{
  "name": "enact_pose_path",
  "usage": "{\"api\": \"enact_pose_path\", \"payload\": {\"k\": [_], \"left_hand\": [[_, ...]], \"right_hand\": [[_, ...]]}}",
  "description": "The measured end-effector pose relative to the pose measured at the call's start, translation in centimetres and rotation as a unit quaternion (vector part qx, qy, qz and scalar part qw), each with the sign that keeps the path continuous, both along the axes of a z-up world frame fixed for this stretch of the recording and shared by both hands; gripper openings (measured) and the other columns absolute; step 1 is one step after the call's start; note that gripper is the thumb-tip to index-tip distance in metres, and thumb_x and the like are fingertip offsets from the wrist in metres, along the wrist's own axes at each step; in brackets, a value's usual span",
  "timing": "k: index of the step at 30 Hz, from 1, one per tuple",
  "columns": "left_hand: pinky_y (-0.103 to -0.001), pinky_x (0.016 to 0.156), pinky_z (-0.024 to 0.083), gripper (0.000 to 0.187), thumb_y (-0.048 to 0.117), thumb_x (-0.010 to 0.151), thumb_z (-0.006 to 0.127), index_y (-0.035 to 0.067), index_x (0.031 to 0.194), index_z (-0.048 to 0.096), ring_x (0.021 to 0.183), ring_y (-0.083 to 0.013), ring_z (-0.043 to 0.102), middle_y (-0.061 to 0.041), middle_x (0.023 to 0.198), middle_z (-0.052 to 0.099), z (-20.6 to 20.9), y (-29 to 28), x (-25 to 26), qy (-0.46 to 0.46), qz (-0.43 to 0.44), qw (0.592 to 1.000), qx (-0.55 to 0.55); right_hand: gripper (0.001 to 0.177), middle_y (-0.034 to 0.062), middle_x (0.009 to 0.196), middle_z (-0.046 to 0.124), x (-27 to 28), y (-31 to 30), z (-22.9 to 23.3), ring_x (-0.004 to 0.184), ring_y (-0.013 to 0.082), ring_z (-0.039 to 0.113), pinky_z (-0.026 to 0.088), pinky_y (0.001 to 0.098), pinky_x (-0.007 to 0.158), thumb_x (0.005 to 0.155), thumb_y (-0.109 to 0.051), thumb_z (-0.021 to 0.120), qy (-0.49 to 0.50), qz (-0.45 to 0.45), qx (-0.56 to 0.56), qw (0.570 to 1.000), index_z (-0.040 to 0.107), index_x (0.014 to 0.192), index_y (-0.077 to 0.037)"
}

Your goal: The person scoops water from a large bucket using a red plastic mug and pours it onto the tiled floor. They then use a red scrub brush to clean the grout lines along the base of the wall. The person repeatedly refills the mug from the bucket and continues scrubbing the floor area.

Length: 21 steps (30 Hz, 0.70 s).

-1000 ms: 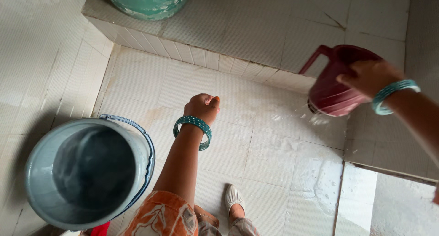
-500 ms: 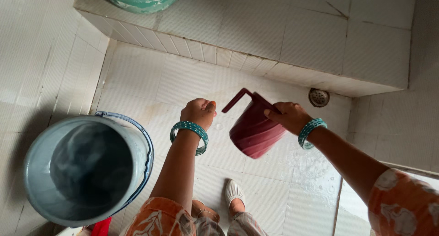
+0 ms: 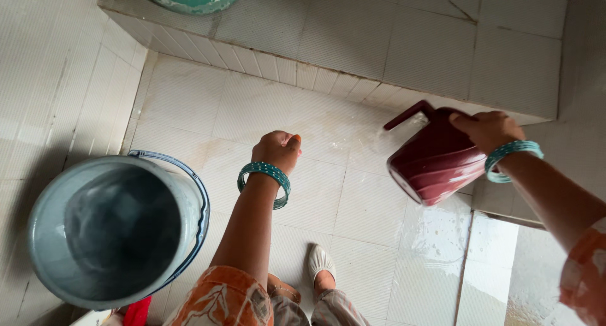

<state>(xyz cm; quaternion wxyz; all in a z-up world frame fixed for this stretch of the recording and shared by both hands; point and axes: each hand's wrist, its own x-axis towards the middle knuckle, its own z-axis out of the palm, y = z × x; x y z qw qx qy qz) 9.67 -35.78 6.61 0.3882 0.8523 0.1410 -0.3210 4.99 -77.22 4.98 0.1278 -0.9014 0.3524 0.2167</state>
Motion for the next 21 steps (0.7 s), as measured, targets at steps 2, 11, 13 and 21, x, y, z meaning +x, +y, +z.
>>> {"api": "enact_pose_path", "payload": {"k": [2,11,13,21], "left_hand": [[-0.036,0.094,0.058,0.038,0.037,0.100,0.054,0.010,0.123,0.069,0.102,-0.0188,0.075,-0.005,0.108,0.078,0.0,-0.3,0.0,-0.006,-0.009,1.000,0.002],[-0.035,0.094,0.058,0.036,0.036,0.099,0.055,0.011,0.119,0.070,0.101,-0.0164,0.075,-0.004,0.105,0.079,0.0,-0.9,0.1,-0.001,-0.024,1.000,0.001],[-0.034,0.093,0.058,0.034,0.035,0.099,0.055,0.010,0.117,0.070,0.099,-0.0163,0.076,-0.004,0.104,0.079,0.1,-0.9,0.2,0.006,-0.024,1.000,0.006],[-0.032,0.091,0.059,0.032,0.035,0.100,0.055,0.011,0.115,0.071,0.098,-0.0150,0.076,-0.003,0.104,0.079,0.8,-0.8,0.7,0.026,-0.026,0.999,0.006]], "right_hand": [[0.067,0.0120,0.065,0.066,-0.2,-0.5,1.4,0.055,0.0221,0.062,0.047,0.0354,0.047,0.098,-0.069,0.052,-0.027,0.024,-0.026,0.999,0.076,0.096,-0.006],[0.051,0.0130,0.068,0.067,-3.1,4.2,0.5,0.047,0.0195,0.064,0.056,0.0350,0.043,0.107,-0.051,0.042,-0.004,0.275,-0.109,0.955,0.063,0.113,-0.005],[0.046,0.0130,0.072,0.068,-3.8,5.6,-0.6,0.049,0.0192,0.064,0.057,0.0354,0.045,0.105,-0.048,0.046,-0.025,0.279,-0.070,0.957,0.062,0.113,-0.005],[0.041,0.0101,0.074,0.070,-5.3,13.4,-4.5,0.058,0.0217,0.066,0.057,0.0380,0.054,0.095,-0.047,0.057,-0.091,0.146,0.147,0.974,0.068,0.106,-0.009]]}}
